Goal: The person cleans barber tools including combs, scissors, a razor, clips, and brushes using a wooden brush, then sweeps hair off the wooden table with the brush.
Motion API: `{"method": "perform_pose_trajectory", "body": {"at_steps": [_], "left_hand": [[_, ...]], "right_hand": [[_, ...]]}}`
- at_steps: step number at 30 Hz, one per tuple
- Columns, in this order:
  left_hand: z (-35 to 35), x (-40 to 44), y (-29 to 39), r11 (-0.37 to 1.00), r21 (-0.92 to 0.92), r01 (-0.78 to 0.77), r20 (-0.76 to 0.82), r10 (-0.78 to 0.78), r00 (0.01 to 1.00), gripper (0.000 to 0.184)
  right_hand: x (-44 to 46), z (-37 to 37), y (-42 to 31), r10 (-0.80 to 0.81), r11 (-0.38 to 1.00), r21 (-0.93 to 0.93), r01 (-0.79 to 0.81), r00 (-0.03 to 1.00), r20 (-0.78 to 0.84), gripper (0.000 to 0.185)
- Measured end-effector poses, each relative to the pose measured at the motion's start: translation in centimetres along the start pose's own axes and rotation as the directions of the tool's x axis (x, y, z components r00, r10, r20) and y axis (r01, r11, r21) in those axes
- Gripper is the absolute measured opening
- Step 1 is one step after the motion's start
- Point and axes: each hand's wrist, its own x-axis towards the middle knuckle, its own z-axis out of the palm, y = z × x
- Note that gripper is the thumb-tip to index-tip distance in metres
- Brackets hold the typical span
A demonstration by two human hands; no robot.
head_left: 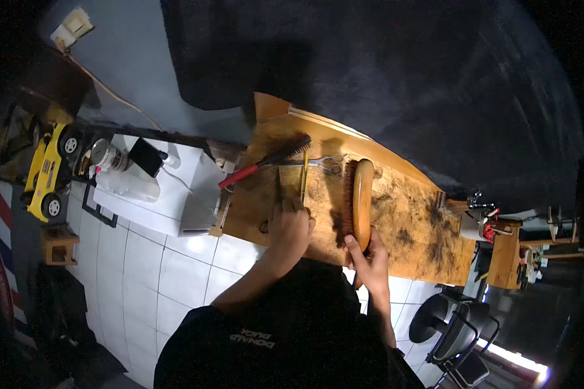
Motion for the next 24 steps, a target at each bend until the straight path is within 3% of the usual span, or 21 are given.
{"method": "perform_pose_trajectory", "body": {"at_steps": [4,6,8,15,18,21,22,23,24], "left_hand": [[2.0,0.9,-0.7,0.996,-0.077,-0.054,-0.157,0.042,0.987,0.031],[3.6,2.2,-1.3,0.991,-0.094,0.098,-0.172,-0.113,0.979,0.024],[4.5,2.8,-1.5,0.988,-0.051,0.149,-0.213,-0.156,0.964,0.018],[3.3,1.7,-1.1,0.985,0.168,-0.046,-0.377,0.108,0.920,0.015],[2.2,1.0,0.5,0.950,0.267,-0.163,-0.365,0.256,0.895,0.020],[-0.3,-0.2,3.3,0.854,0.320,-0.410,-0.283,0.499,0.819,0.028],[-0.5,-0.4,3.9,0.799,0.326,-0.505,-0.246,0.588,0.771,0.030],[-0.2,-0.2,4.4,0.772,0.308,-0.556,-0.238,0.629,0.740,0.031],[0.1,0.0,4.9,0.742,0.288,-0.605,-0.231,0.667,0.708,0.031]], "right_hand": [[-0.5,-0.1,0.1,0.024,0.999,0.026,-0.022,0.998,-0.065,0.022],[-0.8,-0.2,0.1,0.046,0.999,0.024,-0.044,0.995,-0.083,0.022],[-0.9,-0.1,0.2,0.059,0.998,0.038,-0.055,0.993,-0.101,0.022],[-0.7,-0.4,0.4,0.057,0.995,0.086,-0.047,0.991,-0.120,0.023],[-0.1,-1.4,1.8,0.029,0.982,0.189,-0.001,0.988,-0.150,0.022],[0.9,-2.4,2.9,-0.106,0.881,0.420,0.217,0.957,-0.271,0.021],[0.6,-2.8,2.2,0.046,0.780,0.601,0.174,0.942,-0.332,0.014],[0.2,-3.6,1.6,0.104,0.689,0.700,0.187,0.931,-0.351,0.014],[-0.1,-4.4,1.6,0.089,0.691,0.691,0.212,0.924,-0.372,0.015]]}}
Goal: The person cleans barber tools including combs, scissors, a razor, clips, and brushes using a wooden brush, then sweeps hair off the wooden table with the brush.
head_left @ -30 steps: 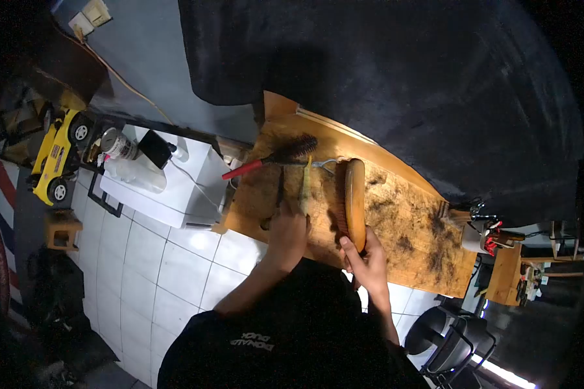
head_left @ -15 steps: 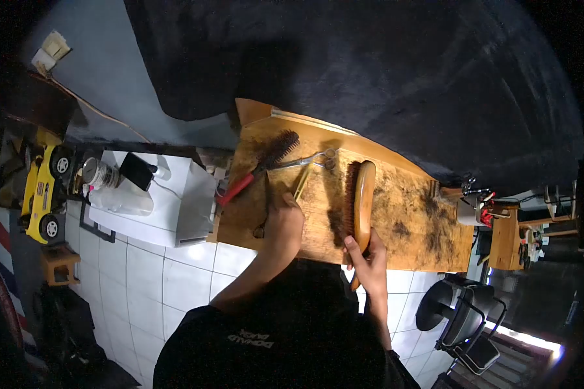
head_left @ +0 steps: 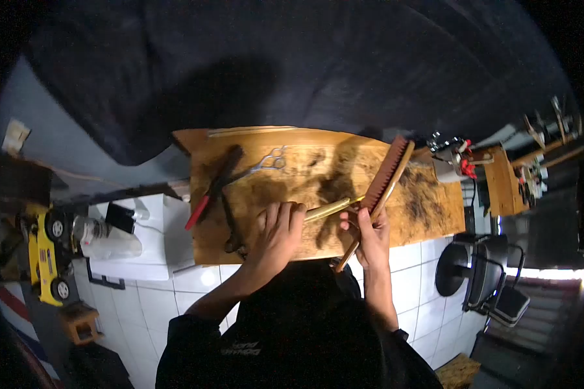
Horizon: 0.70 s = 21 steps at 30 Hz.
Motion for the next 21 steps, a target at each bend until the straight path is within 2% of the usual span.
{"method": "perform_pose_trajectory", "body": {"at_steps": [4,6,7,9,10,12,13,14,15,16,17,19,21], "left_hand": [[1.9,1.3,0.8,0.990,-0.081,-0.119,-0.041,0.116,0.992,0.038],[2.5,2.5,1.4,0.975,-0.065,-0.214,-0.092,0.208,0.974,0.045],[2.7,3.0,1.5,0.976,-0.106,-0.193,-0.033,0.190,0.981,0.046],[2.3,4.2,2.8,0.968,-0.252,0.020,-0.021,-0.026,0.999,0.047],[2.7,4.3,2.9,0.897,-0.425,0.125,0.026,-0.126,0.992,0.047],[4.1,3.8,2.3,0.639,-0.694,0.333,0.185,-0.288,0.940,0.046],[5.6,3.1,2.0,0.393,-0.813,0.429,0.367,-0.227,0.902,0.047],[7.4,2.1,1.5,0.120,-0.838,0.532,0.520,-0.116,0.846,0.047],[8.4,1.6,1.3,-0.150,-0.764,0.627,0.630,0.031,0.776,0.048],[6.3,2.5,4.0,-0.220,-0.795,0.565,0.562,0.081,0.823,0.048],[5.6,2.7,5.8,-0.406,-0.784,0.470,0.489,0.063,0.870,0.048],[6.2,2.9,6.7,-0.516,-0.737,0.437,0.499,0.021,0.867,0.048],[7.6,2.8,6.2,-0.493,-0.757,0.428,0.479,0.026,0.877,0.044]], "right_hand": [[-0.3,-3.2,-0.9,-0.132,0.981,-0.151,0.121,0.989,-0.068,0.016],[-0.9,-4.0,-1.5,-0.164,0.986,-0.062,0.156,0.973,-0.161,0.014],[-1.1,-4.1,-1.7,-0.174,0.985,-0.023,0.173,0.965,-0.197,0.014],[-1.3,-5.0,-1.5,-0.207,0.976,0.005,0.217,0.937,-0.281,0.012],[-1.4,-5.3,-1.6,-0.209,0.974,0.016,0.227,0.921,-0.329,0.011],[-1.6,-6.0,-1.6,-0.187,0.978,0.002,0.210,0.878,-0.440,0.009],[-1.7,-6.0,-1.5,-0.186,0.975,0.023,0.222,0.862,-0.471,0.009],[-1.9,-5.8,-1.2,-0.183,0.971,0.041,0.234,0.846,-0.500,0.008],[-2.1,-5.6,-1.0,-0.179,0.968,0.057,0.244,0.832,-0.526,0.008],[-2.3,-5.5,-0.8,-0.166,0.969,0.067,0.238,0.830,-0.532,0.009],[-2.4,-5.4,-0.7,-0.150,0.974,0.070,0.217,0.841,-0.520,0.008],[-2.9,-5.1,-0.7,-0.107,0.983,0.079,0.167,0.863,-0.493,0.008],[-3.2,-5.6,-0.3,-0.071,0.997,0.003,0.079,0.916,-0.395,0.010]]}}
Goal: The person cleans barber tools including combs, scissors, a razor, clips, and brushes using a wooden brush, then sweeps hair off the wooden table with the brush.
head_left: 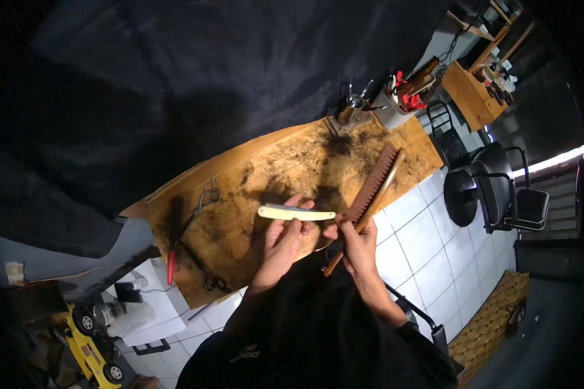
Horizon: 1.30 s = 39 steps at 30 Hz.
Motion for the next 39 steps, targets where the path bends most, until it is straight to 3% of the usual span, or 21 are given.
{"method": "perform_pose_trajectory", "body": {"at_steps": [2,3,5,7,9,10,12,16,18,19,22,23,25,26,28,29,30,32,34,37,39], "left_hand": [[-0.6,0.4,-0.4,0.998,0.040,-0.054,-0.017,0.055,0.998,0.042],[-0.8,0.7,-0.2,1.000,-0.017,-0.022,-0.038,0.021,0.999,0.041],[-1.5,1.0,0.4,0.998,-0.054,0.043,-0.025,-0.045,0.999,0.044],[-2.5,1.3,0.2,0.796,0.605,-0.014,0.000,0.018,1.000,0.047],[-1.1,1.0,2.0,0.973,0.045,0.225,-0.021,-0.224,0.974,0.049],[0.7,0.6,2.7,0.939,0.182,0.293,-0.213,-0.253,0.944,0.045],[0.1,0.3,2.1,0.938,0.189,0.289,-0.175,-0.258,0.950,0.042],[-1.2,-0.4,2.5,0.894,0.198,0.403,0.035,-0.417,0.908,0.041],[0.2,-0.3,3.2,0.900,0.153,0.408,0.090,-0.424,0.901,0.039],[0.8,-0.3,3.4,0.901,0.144,0.409,0.082,-0.422,0.903,0.037],[0.5,0.4,3.2,0.899,0.031,0.436,0.010,-0.437,0.899,0.038],[0.4,0.6,3.1,0.896,0.070,0.438,-0.072,-0.434,0.898,0.038],[0.6,1.1,3.1,0.879,0.149,0.452,-0.233,-0.413,0.880,0.038],[1.0,1.1,3.4,0.904,0.075,0.421,-0.134,-0.409,0.902,0.035],[-0.4,1.0,2.5,0.920,0.143,0.365,-0.110,-0.352,0.929,0.032],[-0.9,0.6,2.5,0.896,-0.001,0.444,-0.176,-0.437,0.882,0.031],[1.4,0.6,4.1,0.890,0.085,0.448,-0.308,-0.404,0.861,0.031],[-1.2,0.8,4.6,0.873,0.081,0.481,-0.011,-0.481,0.876,0.029],[-0.2,0.7,5.3,0.860,0.175,0.480,-0.080,-0.473,0.877,0.032],[0.3,0.6,5.1,0.868,0.217,0.446,-0.164,-0.418,0.894,0.029],[0.4,0.3,3.8,0.928,0.168,0.333,-0.257,-0.285,0.923,0.026]], "right_hand": [[-0.4,-0.8,-1.4,0.087,0.986,-0.153,-0.064,0.985,0.147,0.009],[-0.6,-1.6,-2.9,0.195,0.929,-0.347,-0.126,0.966,0.172,0.025],[0.0,-3.9,-2.9,-0.025,0.824,-0.488,0.289,0.878,0.478,0.036],[0.1,-4.7,-3.3,-0.130,0.679,-0.430,0.595,0.674,0.727,0.057],[-1.1,-4.0,-5.1,0.043,0.605,-0.547,0.578,0.663,0.747,0.054],[-1.4,-3.1,-6.1,0.107,0.562,-0.585,0.585,0.649,0.753,0.052],[-1.1,-3.0,-5.7,0.148,0.459,-0.671,0.582,0.695,0.704,0.044],[2.0,-3.7,-4.5,-0.304,0.546,-0.639,0.542,0.839,0.451,0.039],[2.9,-3.6,-5.5,-0.384,0.343,-0.864,0.369,0.895,0.229,0.039],[3.4,-4.2,-5.2,-0.400,0.334,-0.873,0.355,0.892,0.209,0.040],[1.6,-4.4,-6.4,-0.210,0.575,-0.656,0.490,0.862,0.461,0.041],[1.1,-4.2,-6.3,-0.218,0.601,-0.519,0.608,0.749,0.626,0.041],[-0.1,-4.0,-6.0,-0.093,0.579,-0.500,0.644,0.661,0.744,0.041],[-0.2,-4.1,-5.5,-0.044,0.533,-0.515,0.671,0.629,0.776,0.041],[0.5,-4.4,-5.1,-0.133,0.491,-0.575,0.655,0.708,0.693,0.042],[1.4,-5.0,-4.7,-0.209,0.487,-0.601,0.634,0.752,0.625,0.043],[2.2,-5.1,-4.7,-0.283,0.482,-0.625,0.613,0.785,0.551,0.044],[2.9,-5.0,-5.4,-0.385,0.408,-0.783,0.470,0.866,0.320,0.045],[3.3,-5.1,-5.6,-0.438,0.392,-0.848,0.355,0.883,0.167,0.045],[1.9,-4.8,-6.2,-0.303,0.569,-0.690,0.447,0.894,0.330,0.044],[1.0,-4.6,-6.2,-0.215,0.604,-0.575,0.552,0.807,0.549,0.044]]}}
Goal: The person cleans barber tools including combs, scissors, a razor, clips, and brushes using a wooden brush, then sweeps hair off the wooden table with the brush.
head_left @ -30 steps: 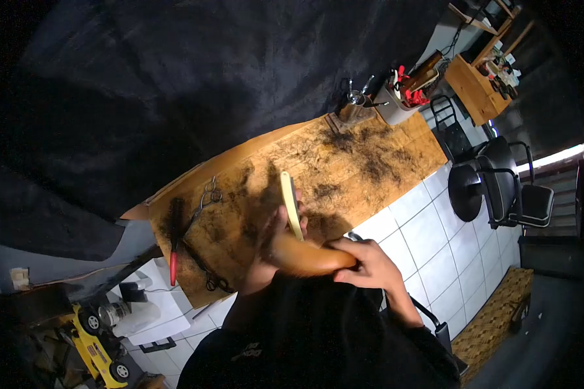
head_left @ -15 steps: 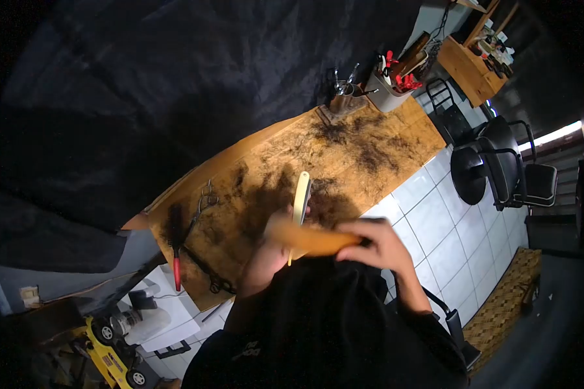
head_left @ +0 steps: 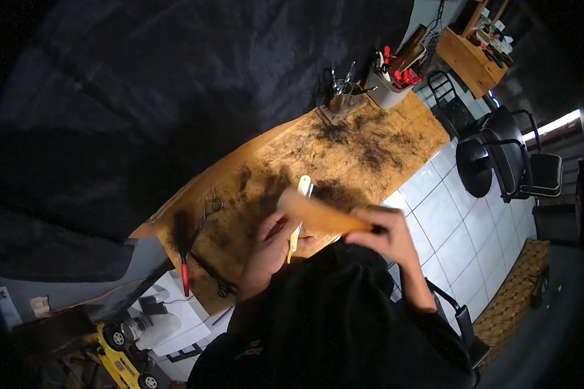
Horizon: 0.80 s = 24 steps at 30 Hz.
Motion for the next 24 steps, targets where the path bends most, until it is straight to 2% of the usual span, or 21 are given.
{"method": "perform_pose_trajectory", "body": {"at_steps": [1,3,5,7,9,10,11,13,14,15,17,18,19,20,21,23,24], "left_hand": [[-0.6,0.5,-0.4,0.999,0.044,-0.023,0.063,0.020,0.998,0.024],[-1.6,1.4,-0.7,0.989,0.128,-0.074,0.188,0.049,0.981,0.022],[-1.1,0.9,0.4,0.979,0.202,-0.027,0.146,-0.003,0.989,0.025],[-0.3,0.3,1.5,0.964,0.266,0.021,0.101,-0.049,0.994,0.028],[-0.3,0.3,1.5,0.972,0.235,-0.018,0.128,-0.013,0.992,0.030],[-0.3,0.3,1.6,0.967,0.255,-0.030,0.120,-0.001,0.993,0.032],[-0.3,0.3,1.6,0.961,0.274,-0.043,0.111,0.013,0.994,0.033],[-1.9,0.6,0.2,0.964,0.199,-0.176,0.243,0.126,0.962,0.037],[-2.4,0.8,-0.3,0.967,0.144,-0.209,0.292,0.160,0.943,0.040],[-2.1,0.9,-0.2,0.968,0.086,-0.236,0.340,0.194,0.920,0.043],[-0.8,0.9,0.3,0.974,-0.052,-0.221,0.401,0.223,0.888,0.052],[-0.9,0.6,0.5,0.987,-0.068,-0.147,0.411,0.162,0.897,0.060],[-1.0,0.1,0.8,0.947,0.241,-0.213,0.337,0.124,0.933,0.063],[-0.6,-0.3,1.2,0.963,0.219,-0.157,0.307,0.084,0.948,0.062],[0.0,-0.6,1.7,0.975,0.195,-0.101,0.279,0.044,0.959,0.060],[-0.4,-0.6,1.5,0.974,0.197,-0.111,0.304,0.047,0.952,0.060],[-0.4,-0.7,1.5,0.973,0.199,-0.115,0.316,0.047,0.947,0.059]], "right_hand": [[-0.4,0.2,-0.8,0.070,0.997,0.013,-0.072,0.989,0.127,0.045],[-0.5,1.0,-0.6,0.089,0.996,-0.030,-0.084,0.978,0.190,0.044],[0.3,1.3,0.6,0.042,0.988,-0.147,-0.050,0.998,-0.053,0.043],[1.2,0.8,1.4,0.040,0.959,-0.257,-0.123,0.951,-0.307,0.042],[1.7,0.3,1.3,0.107,0.947,-0.231,-0.222,0.899,-0.425,0.042],[1.7,-0.1,0.8,0.157,0.956,-0.167,-0.239,0.905,-0.396,0.043],[1.5,-0.4,0.3,0.146,0.972,-0.136,-0.189,0.950,-0.277,0.043],[0.8,-0.6,-0.5,0.101,0.993,-0.056,-0.103,0.994,-0.037,0.042],[0.5,-0.3,-1.0,0.027,0.999,-0.020,-0.026,0.998,0.063,0.042],[0.2,0.0,-1.7,0.060,0.998,0.018,-0.063,0.985,0.164,0.040],[0.3,0.7,-1.8,0.014,1.000,0.000,-0.015,0.980,0.200,0.044],[0.5,0.8,-1.2,0.031,0.998,-0.049,-0.025,0.990,0.140,0.042],[0.8,0.8,-0.5,0.045,0.994,-0.099,-0.038,0.996,0.080,0.041],[1.3,0.7,0.2,0.019,0.988,-0.152,-0.027,0.998,-0.055,0.042],[1.9,0.4,0.2,0.057,0.986,-0.146,-0.078,0.988,-0.142,0.044],[2.7,-0.2,0.8,0.029,0.932,-0.330,-0.150,0.938,-0.345,0.046],[2.7,-0.4,0.7,0.046,0.947,-0.287,-0.148,0.941,-0.334,0.046]]}}
